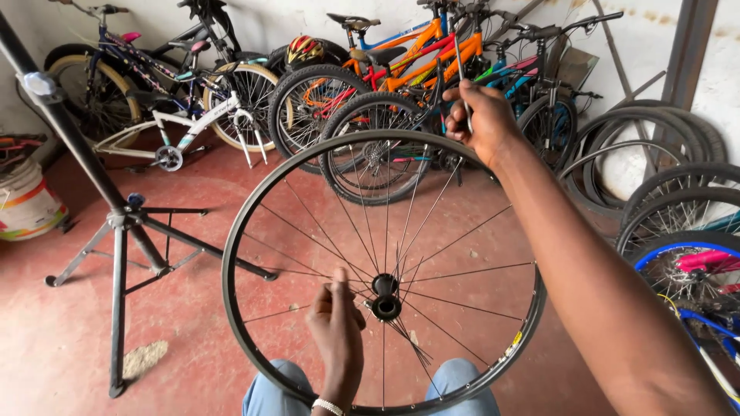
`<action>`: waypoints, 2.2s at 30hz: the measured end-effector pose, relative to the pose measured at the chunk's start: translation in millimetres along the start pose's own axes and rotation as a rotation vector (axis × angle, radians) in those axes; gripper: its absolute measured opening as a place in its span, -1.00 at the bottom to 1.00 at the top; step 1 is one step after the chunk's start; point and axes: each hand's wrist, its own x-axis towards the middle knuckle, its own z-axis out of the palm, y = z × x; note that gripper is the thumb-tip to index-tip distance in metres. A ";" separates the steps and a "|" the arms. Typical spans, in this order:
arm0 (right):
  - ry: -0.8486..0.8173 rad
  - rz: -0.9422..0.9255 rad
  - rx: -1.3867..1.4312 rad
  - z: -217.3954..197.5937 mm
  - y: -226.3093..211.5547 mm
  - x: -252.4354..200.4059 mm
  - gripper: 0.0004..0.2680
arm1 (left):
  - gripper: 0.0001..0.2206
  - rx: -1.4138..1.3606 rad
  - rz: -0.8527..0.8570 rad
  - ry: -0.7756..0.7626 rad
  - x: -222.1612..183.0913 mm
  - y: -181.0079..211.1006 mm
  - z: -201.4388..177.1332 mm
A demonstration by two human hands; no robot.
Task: Lacing a bicycle wheel by inserting spokes into the hub and rim.
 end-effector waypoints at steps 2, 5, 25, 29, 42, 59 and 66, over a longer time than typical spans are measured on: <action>0.010 -0.021 -0.013 3.0 -4.6 -5.5 -0.82 | -0.73 -0.065 -0.065 -0.032 0.4 -14.5 -3.1; 0.009 -0.077 0.018 5.1 -7.6 -12.0 -0.84 | -0.77 -0.151 -0.132 -0.159 4.2 -34.9 -11.0; 0.448 -0.211 0.181 64.5 55.9 -206.0 -0.67 | -0.79 -0.002 -0.118 -0.570 11.7 -21.7 -14.6; 0.539 0.158 -0.146 74.4 113.3 -234.0 -0.74 | -0.81 -0.039 -0.134 -0.435 5.6 -17.1 -8.0; 0.437 0.357 -0.293 76.4 110.6 -224.8 -0.87 | -0.80 -0.058 -0.084 -0.463 15.1 -40.0 -18.5; 0.340 0.425 -0.486 71.7 100.2 -211.4 -0.82 | -0.80 -0.052 -0.038 -0.469 -2.2 -30.8 -15.6; 0.465 0.368 -0.075 77.9 100.2 -221.2 -0.88 | -0.78 -0.041 -0.038 -0.461 4.3 -34.8 -16.9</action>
